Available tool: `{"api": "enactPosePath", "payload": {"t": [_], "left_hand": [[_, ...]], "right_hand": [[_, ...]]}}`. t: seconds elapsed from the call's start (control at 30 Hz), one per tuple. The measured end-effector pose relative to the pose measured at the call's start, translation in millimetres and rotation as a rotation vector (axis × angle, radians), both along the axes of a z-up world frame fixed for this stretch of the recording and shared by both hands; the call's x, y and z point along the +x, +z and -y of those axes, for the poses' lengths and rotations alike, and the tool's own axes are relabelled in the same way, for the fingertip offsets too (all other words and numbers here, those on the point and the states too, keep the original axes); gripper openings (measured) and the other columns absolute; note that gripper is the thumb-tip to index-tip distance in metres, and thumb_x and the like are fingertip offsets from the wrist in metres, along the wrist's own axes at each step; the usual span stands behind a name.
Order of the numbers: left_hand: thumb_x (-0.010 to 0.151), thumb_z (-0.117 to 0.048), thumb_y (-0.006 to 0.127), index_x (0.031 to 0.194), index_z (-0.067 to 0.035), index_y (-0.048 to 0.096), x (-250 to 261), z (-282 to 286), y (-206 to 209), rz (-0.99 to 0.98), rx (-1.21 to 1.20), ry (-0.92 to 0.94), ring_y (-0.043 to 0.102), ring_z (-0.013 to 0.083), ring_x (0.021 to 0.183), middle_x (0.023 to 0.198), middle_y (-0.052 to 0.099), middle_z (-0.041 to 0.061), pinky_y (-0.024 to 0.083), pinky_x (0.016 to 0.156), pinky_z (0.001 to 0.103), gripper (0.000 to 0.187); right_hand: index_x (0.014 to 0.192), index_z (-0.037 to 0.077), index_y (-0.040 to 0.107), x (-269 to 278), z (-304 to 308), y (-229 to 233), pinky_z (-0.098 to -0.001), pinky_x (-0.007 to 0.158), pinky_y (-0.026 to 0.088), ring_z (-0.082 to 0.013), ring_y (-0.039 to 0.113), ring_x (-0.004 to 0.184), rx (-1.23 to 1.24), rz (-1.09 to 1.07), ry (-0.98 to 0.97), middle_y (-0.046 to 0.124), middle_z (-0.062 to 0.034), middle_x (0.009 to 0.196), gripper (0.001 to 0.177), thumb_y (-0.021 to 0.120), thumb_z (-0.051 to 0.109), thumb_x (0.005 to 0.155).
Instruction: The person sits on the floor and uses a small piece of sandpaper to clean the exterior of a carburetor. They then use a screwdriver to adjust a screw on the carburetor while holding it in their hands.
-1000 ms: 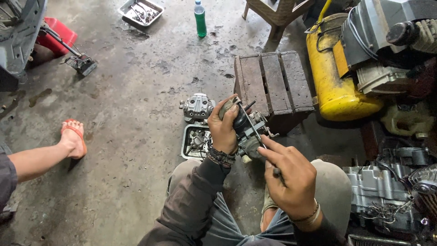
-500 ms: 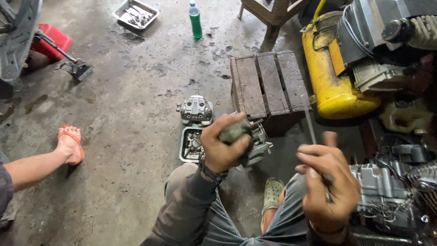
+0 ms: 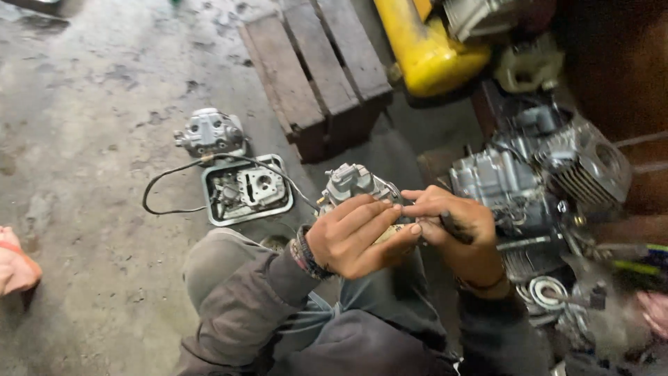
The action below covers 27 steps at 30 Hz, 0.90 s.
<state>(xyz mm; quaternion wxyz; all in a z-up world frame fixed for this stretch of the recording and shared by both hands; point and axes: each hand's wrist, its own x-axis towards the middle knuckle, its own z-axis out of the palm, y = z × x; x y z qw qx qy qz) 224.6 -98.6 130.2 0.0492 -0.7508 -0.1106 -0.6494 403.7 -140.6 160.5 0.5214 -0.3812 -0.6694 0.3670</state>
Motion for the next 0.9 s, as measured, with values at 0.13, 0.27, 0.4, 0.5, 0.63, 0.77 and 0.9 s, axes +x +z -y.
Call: {"api": "enactPosePath", "payload": {"t": [0.13, 0.27, 0.4, 0.5, 0.63, 0.77, 0.9], "left_hand": [[0.097, -0.012, 0.06, 0.092, -0.002, 0.075, 15.9, 1.0, -14.0, -0.053, 0.081, -0.043, 0.068, 0.029, 0.065, 0.079, 0.069, 0.022, 0.062, 0.065, 0.039, 0.019], [0.095, -0.01, 0.064, 0.09, -0.002, 0.075, 21.5, 2.7, -17.5, -0.079, 0.07, -0.061, 0.071, 0.0302, 0.068, 0.082, 0.072, 0.024, 0.062, 0.067, 0.04, 0.014], [0.096, -0.009, 0.061, 0.092, -0.003, 0.075, 23.4, 1.1, -17.1, -0.096, 0.044, -0.084, 0.072, 0.0304, 0.07, 0.082, 0.072, 0.024, 0.063, 0.069, 0.041, 0.016], [0.101, -0.018, 0.06, 0.098, -0.004, 0.078, 21.3, -2.7, -22.2, -0.127, 0.017, -0.12, 0.072, 0.0308, 0.07, 0.082, 0.073, 0.023, 0.063, 0.07, 0.042, 0.023], [0.103, -0.025, 0.058, 0.098, -0.004, 0.078, 20.4, -6.3, -21.7, -0.122, -0.005, -0.144, 0.073, 0.0296, 0.07, 0.082, 0.074, 0.022, 0.062, 0.07, 0.042, 0.03], [0.101, -0.026, 0.06, 0.098, -0.004, 0.08, 20.1, -6.6, -26.5, -0.104, -0.04, -0.135, 0.074, 0.0303, 0.072, 0.085, 0.076, 0.02, 0.063, 0.071, 0.042, 0.029], [0.104, -0.028, 0.056, 0.1, -0.002, 0.08, 19.2, -5.9, -24.2, -0.089, -0.044, -0.135, 0.075, 0.0299, 0.075, 0.086, 0.076, 0.02, 0.062, 0.073, 0.041, 0.035]], "right_hand": [[0.095, -0.011, 0.074, 16.5, 11.2, -22.7, -0.0618, 0.086, 0.06, -0.0197, 0.063, 0.068, -0.008, -0.053, -0.012, 0.06, -0.0088, 0.059, 0.022, 0.063, 0.008, 0.093], [0.095, -0.012, 0.073, 25.9, 17.6, -36.2, -0.0596, 0.079, 0.062, -0.0212, 0.065, 0.064, 0.01, -0.147, 0.03, 0.063, -0.0107, 0.06, 0.022, 0.065, 0.007, 0.091], [0.1, -0.015, 0.072, 30.6, 19.2, -44.7, -0.0571, 0.08, 0.061, -0.0239, 0.067, 0.066, 0.036, -0.195, 0.075, 0.065, -0.0127, 0.064, 0.032, 0.066, 0.016, 0.091], [0.1, -0.016, 0.07, 31.3, 21.8, -51.2, -0.0482, 0.078, 0.06, -0.0219, 0.065, 0.067, 0.025, -0.294, 0.078, 0.057, -0.0059, 0.061, 0.031, 0.067, 0.011, 0.086], [0.102, -0.018, 0.068, 20.2, 20.1, -56.1, -0.0459, 0.079, 0.06, -0.0205, 0.064, 0.066, 0.052, -0.329, 0.016, 0.056, -0.0056, 0.058, 0.029, 0.066, 0.005, 0.084], [0.099, -0.018, 0.068, 15.5, 19.0, -55.9, -0.0459, 0.081, 0.06, -0.0202, 0.063, 0.065, 0.065, -0.332, -0.033, 0.054, -0.0058, 0.056, 0.026, 0.068, 0.002, 0.083], [0.097, -0.018, 0.068, 14.6, 22.5, -52.9, -0.043, 0.077, 0.059, -0.021, 0.063, 0.063, 0.024, -0.335, -0.04, 0.052, -0.0053, 0.054, 0.024, 0.067, 0.002, 0.083]]}}
